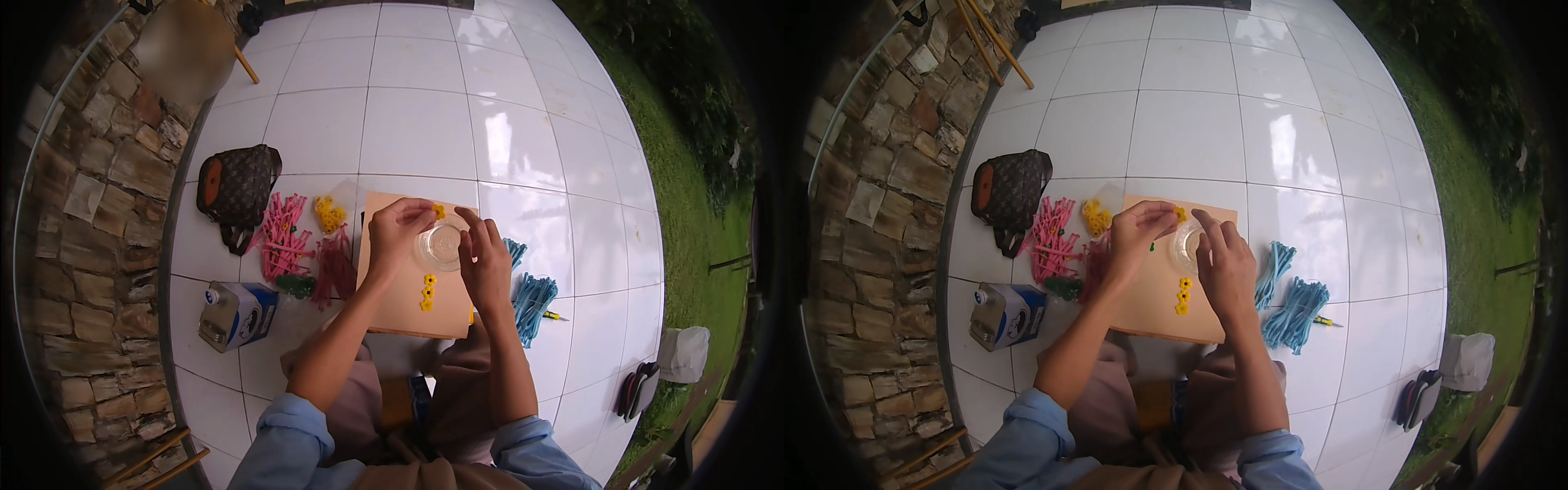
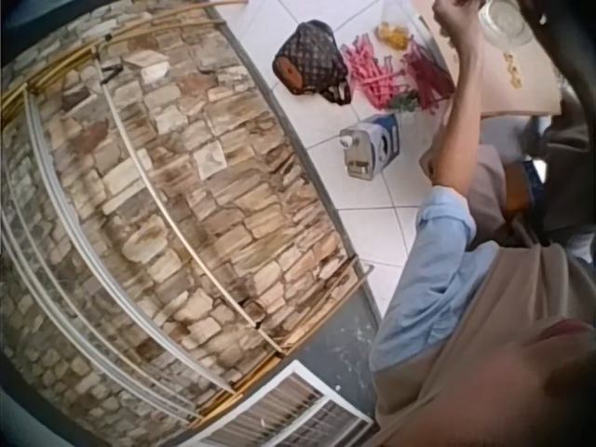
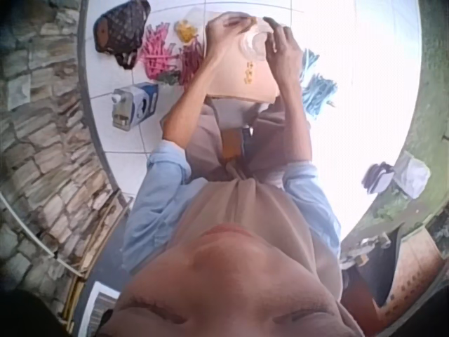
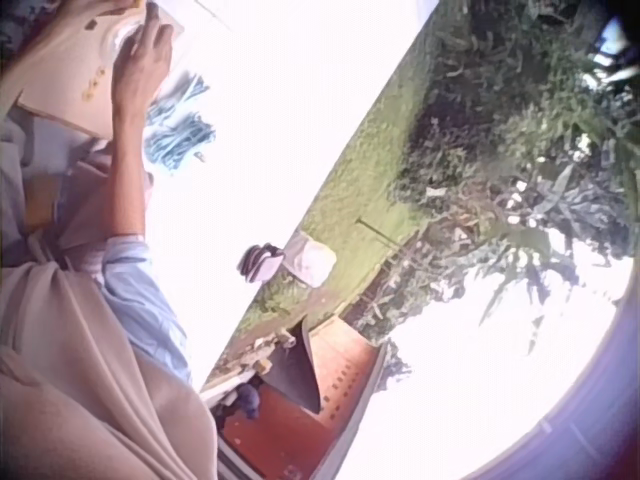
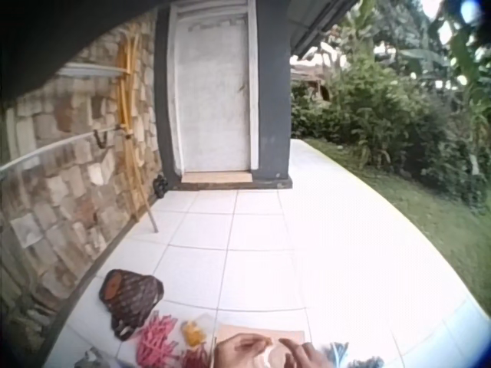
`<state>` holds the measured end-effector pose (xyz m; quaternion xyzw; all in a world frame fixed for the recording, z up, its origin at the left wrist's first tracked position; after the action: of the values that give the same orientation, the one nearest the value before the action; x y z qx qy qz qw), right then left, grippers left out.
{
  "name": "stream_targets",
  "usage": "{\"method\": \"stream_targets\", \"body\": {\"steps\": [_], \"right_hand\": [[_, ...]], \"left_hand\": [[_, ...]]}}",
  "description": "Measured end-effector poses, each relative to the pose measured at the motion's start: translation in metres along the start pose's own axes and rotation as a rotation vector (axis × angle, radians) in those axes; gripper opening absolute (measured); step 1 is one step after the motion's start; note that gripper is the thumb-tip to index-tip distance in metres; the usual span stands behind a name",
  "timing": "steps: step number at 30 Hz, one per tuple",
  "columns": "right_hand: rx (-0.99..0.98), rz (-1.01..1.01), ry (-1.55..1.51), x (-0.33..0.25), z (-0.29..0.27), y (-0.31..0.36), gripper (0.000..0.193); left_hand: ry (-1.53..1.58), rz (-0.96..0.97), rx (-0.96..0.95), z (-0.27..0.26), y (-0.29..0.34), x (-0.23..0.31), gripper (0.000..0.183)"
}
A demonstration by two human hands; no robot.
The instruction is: The person applies adhesive from a metal can onto the back of star-shaped decorations and then attaches the decorations onto a pink strap.
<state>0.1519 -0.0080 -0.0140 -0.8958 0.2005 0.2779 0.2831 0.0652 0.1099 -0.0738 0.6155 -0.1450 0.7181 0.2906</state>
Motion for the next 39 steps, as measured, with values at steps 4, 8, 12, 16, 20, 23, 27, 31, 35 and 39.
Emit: {"method": "stream_targets", "body": {"steps": [4,8,12,16,20,23,27,31,35,39], "right_hand": [[-0.017,-0.098,0.08,-0.009,0.006,0.0,0.04],[-0.009,-0.151,0.158,-0.011,0.009,0.0,0.046],[-0.015,-0.137,0.18,-0.01,0.01,-0.001,0.048],[-0.009,-0.156,0.196,-0.009,0.013,0.001,0.048],[-0.009,-0.16,0.2,-0.009,0.015,0.0,0.049],[-0.013,-0.159,0.214,-0.008,0.016,0.0,0.049],[-0.025,-0.151,0.209,-0.008,0.017,0.0,0.049],[-0.033,-0.131,0.201,-0.007,0.017,0.0,0.049],[-0.06,-0.061,0.133,-0.009,0.015,-0.001,0.046],[-0.06,-0.03,0.097,-0.006,0.014,-0.001,0.042]], "left_hand": [[-0.036,0.027,0.007,-0.003,0.0,0.001,0.019],[-0.096,0.049,0.014,-0.004,-0.001,0.004,0.018],[-0.077,0.045,0.03,-0.005,-0.001,0.006,0.018],[0.021,-0.003,0.019,-0.004,-0.001,0.003,0.02],[0.055,-0.018,0.018,-0.005,0.001,0.005,0.022],[0.072,-0.031,0.013,-0.004,0.002,0.007,0.022],[0.087,-0.057,0.014,-0.004,0.003,0.008,0.021],[0.101,-0.069,0.0,-0.005,0.002,0.006,0.02],[0.114,-0.095,-0.002,-0.005,0.003,0.006,0.02],[0.128,-0.117,-0.007,-0.005,0.004,0.006,0.021]]}}
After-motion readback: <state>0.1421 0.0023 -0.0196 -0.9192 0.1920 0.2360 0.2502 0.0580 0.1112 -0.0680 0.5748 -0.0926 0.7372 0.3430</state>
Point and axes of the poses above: each hand's wrist, its own y-axis away from the middle knuckle, its own z-axis out of the palm, x = y × z, the point moved 6 cm from there along -y, towards the middle knuckle, and after that the axes turned 2 degrees about -y, right-handed, at the moved point
